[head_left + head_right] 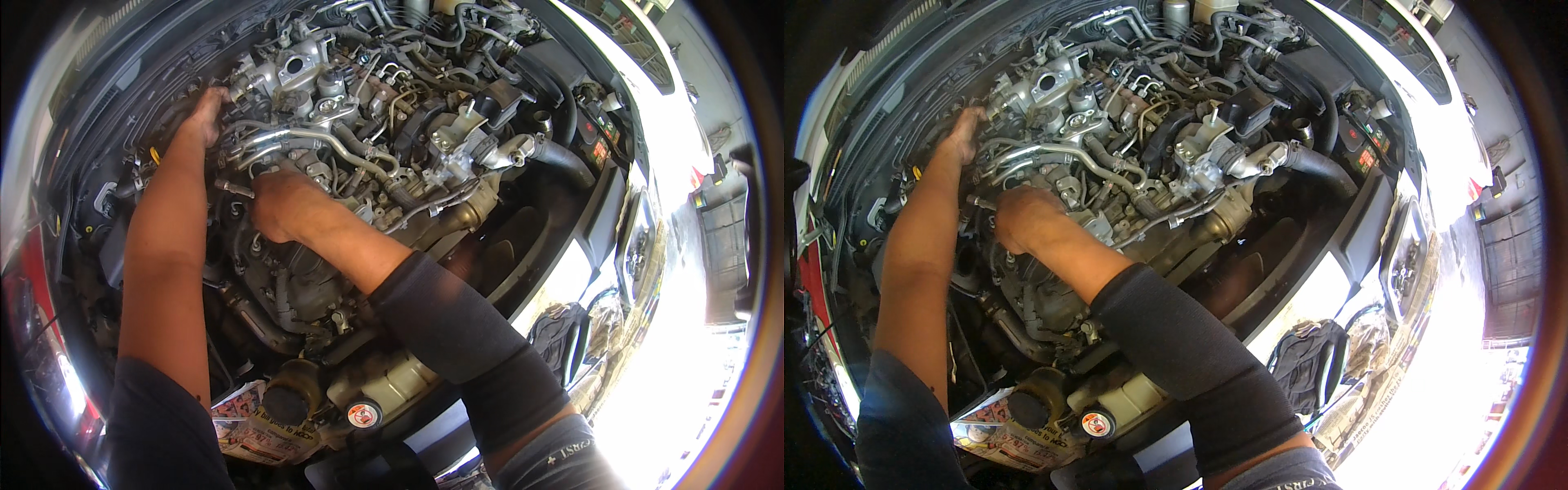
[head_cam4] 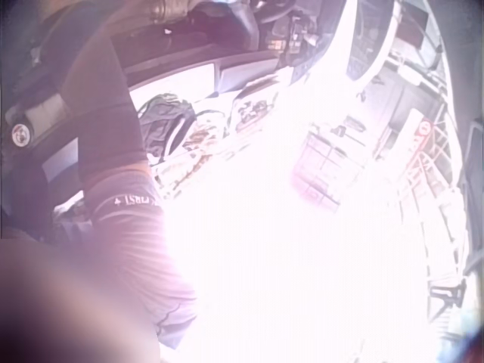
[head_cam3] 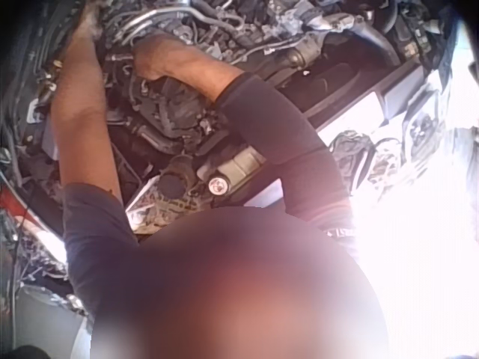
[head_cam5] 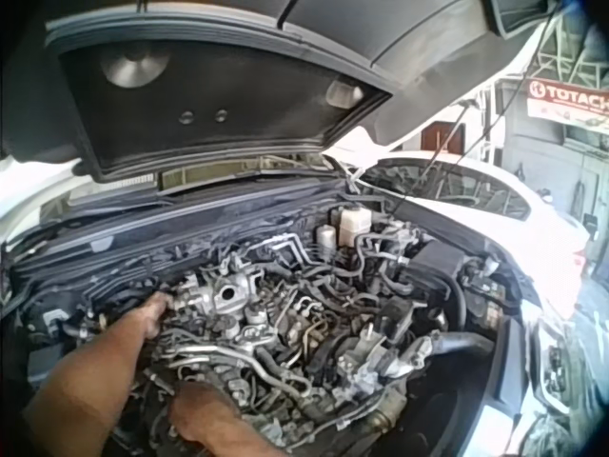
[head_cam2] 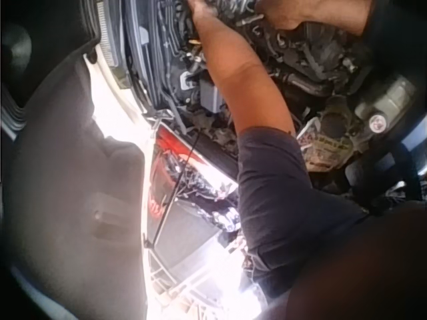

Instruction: The person works on a car engine with the hood open, using a wrench to loosen and remove bolts from the engine block. They remove a metal engine component and place it on a cardboard sheet on the floor. The person continues to manipulate engine parts and tools throughout the clip.

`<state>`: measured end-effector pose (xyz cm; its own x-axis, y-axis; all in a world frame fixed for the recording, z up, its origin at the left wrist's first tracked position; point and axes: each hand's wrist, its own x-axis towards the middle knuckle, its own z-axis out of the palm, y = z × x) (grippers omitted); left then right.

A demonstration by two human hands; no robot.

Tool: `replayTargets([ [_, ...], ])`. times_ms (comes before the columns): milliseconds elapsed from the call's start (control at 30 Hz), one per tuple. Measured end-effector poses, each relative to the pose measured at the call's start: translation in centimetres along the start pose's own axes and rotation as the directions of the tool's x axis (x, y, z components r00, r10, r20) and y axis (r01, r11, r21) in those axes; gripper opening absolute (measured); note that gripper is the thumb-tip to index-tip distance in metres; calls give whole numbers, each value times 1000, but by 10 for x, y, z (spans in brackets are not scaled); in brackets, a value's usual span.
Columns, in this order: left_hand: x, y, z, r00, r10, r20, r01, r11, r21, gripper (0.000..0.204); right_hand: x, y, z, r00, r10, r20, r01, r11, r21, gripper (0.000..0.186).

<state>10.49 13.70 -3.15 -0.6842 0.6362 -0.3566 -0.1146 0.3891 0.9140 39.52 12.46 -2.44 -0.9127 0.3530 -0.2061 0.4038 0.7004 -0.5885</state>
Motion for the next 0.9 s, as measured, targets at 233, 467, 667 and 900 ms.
replayTargets([
  [233,56,-23,-35,987,-151,46,154,986,-69,45,1,0,0,1000,21,18,-21,1000,-12,43],
  [467,53,-27,-39,983,-183,-4,181,977,-117,38,-13,-2,-13,995,-59,81,65,995,-79,35],
  [667,48,-23,-39,980,-197,-30,196,980,-32,46,-20,-6,-22,996,2,89,-1,1000,-12,33],
  [900,44,-20,-36,971,-237,-26,238,970,54,62,-20,-5,-19,998,-8,63,9,1000,-15,31],
])
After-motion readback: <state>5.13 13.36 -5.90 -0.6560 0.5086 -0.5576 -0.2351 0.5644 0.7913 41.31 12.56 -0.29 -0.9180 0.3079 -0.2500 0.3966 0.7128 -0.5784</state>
